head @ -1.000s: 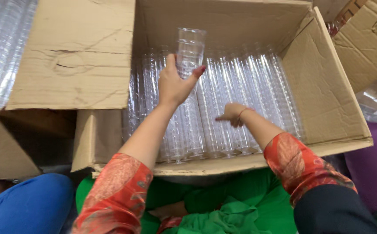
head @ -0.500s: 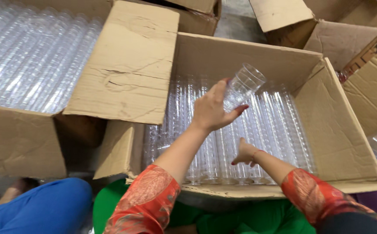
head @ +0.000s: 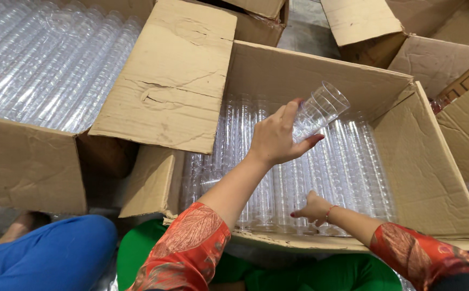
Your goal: The person sits on the floor and unpacks clear plastic cups from plastic bags, stacking the cups into tall columns and placing the stacked columns into a cardboard box alongside other pre-stacked columns. The person occasionally handles and sets aside empty plastic packaging.
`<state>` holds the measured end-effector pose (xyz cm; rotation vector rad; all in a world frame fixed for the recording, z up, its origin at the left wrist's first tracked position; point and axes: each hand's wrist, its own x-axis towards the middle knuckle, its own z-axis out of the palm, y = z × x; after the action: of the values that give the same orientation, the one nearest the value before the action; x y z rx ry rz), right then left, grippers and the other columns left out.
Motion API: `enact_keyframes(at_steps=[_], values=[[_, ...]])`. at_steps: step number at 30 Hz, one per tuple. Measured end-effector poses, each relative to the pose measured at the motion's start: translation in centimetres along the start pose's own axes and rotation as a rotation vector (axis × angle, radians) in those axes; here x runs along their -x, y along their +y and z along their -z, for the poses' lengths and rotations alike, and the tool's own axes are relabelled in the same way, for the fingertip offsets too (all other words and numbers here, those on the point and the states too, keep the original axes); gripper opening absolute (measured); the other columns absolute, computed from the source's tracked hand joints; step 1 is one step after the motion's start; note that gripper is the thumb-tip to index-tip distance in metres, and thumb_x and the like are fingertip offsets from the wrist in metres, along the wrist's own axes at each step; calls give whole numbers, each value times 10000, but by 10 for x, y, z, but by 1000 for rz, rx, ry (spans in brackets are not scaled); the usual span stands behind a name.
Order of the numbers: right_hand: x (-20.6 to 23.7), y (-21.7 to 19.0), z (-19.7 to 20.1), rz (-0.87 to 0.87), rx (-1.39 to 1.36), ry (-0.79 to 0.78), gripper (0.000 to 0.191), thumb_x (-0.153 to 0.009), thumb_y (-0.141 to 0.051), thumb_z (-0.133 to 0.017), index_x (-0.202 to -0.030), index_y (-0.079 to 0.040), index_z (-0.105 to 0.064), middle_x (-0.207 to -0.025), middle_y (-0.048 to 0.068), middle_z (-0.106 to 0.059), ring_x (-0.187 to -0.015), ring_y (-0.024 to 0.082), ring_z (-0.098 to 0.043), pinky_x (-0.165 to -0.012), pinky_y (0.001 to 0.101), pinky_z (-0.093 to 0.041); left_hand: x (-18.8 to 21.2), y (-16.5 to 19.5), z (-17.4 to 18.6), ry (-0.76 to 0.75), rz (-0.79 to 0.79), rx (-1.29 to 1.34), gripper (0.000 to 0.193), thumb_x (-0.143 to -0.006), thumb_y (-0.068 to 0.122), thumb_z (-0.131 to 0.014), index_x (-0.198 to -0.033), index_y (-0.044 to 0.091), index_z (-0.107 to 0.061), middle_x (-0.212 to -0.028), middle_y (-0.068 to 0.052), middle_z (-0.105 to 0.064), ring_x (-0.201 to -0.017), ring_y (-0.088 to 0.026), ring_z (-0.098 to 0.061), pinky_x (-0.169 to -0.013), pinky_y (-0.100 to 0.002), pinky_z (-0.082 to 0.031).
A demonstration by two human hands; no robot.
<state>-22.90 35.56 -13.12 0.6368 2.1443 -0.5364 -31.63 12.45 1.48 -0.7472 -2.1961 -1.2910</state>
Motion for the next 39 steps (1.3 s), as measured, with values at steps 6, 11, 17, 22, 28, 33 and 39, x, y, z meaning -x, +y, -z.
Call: enact_keyframes(at_steps=[6,11,17,22,28,33,39], values=[[3,-2,-7,-59,-182,-18,1077,-745,-288,-924,-1471,7,-185,-1405,270,-474,-1249,402,-611,-916,555,-600,1,0,-1,-43,8,-31,885,-828,690,-688,-1390,29,-507,-1163,-183,-715,-955,-354,-752,-722,-444,-603],[-6,-4,-20,-49,-359,-127,1041,-733,-263,-930,-1482,17,-264,-1442,246,-442,-1343,404,-533,-898,567,-603,3,-2,-1,-34,-27,-42,875,-831,694,-686,-1385,40,-512,-1157,-174,-716,-945,-352,-753,-737,-443,-607],[-4,-20,-8,126,-786,-433,846,-830,-192,-744,-1486,-85,-219,-1396,156,-592,-1313,340,-553,-982,613,-566,3,0,-5,-16,-44,-41,898,-838,704,-677,-1432,61,-481,-1132,-156,-720,-917,-329,-759,-707,-424,-610],[15,-34,7,395,-874,-579,720,-846,-68,-712,-1409,-52,-262,-1296,95,-633,-1208,287,-618,-973,604,-542,3,-5,-5,-37,-6,-50,1032,-841,710,-685,-1572,80,-318,-1146,-157,-720,-839,-306,-760,-631,-413,-602],[19,-39,23,730,-793,-285,704,-806,-11,-764,-1417,-43,-415,-1283,133,-652,-1178,275,-637,-1015,413,-565,4,-13,-5,187,-114,-46,1076,-895,672,-712,-1644,130,-161,-1311,-198,-667,-970,-357,-749,-713,-419,-618],[19,-42,55,936,-847,244,772,-754,-3,-809,-1408,-51,-403,-1292,88,-608,-1188,212,-613,-1003,366,-543,4,-15,-6,271,-220,-21,1047,-948,591,-729,-1666,166,-97,-1439,-252,-576,-1135,-430,-712,-819,-441,-629],[63,-51,118,1299,-867,700,671,-783,6,-786,-1371,-2,-463,-1254,81,-604,-1140,183,-625,-974,330,-550,2,-17,-8,172,-121,48,974,-954,497,-750,-1645,166,-149,-1335,-192,-630,-1030,-403,-725,-792,-465,-609]])
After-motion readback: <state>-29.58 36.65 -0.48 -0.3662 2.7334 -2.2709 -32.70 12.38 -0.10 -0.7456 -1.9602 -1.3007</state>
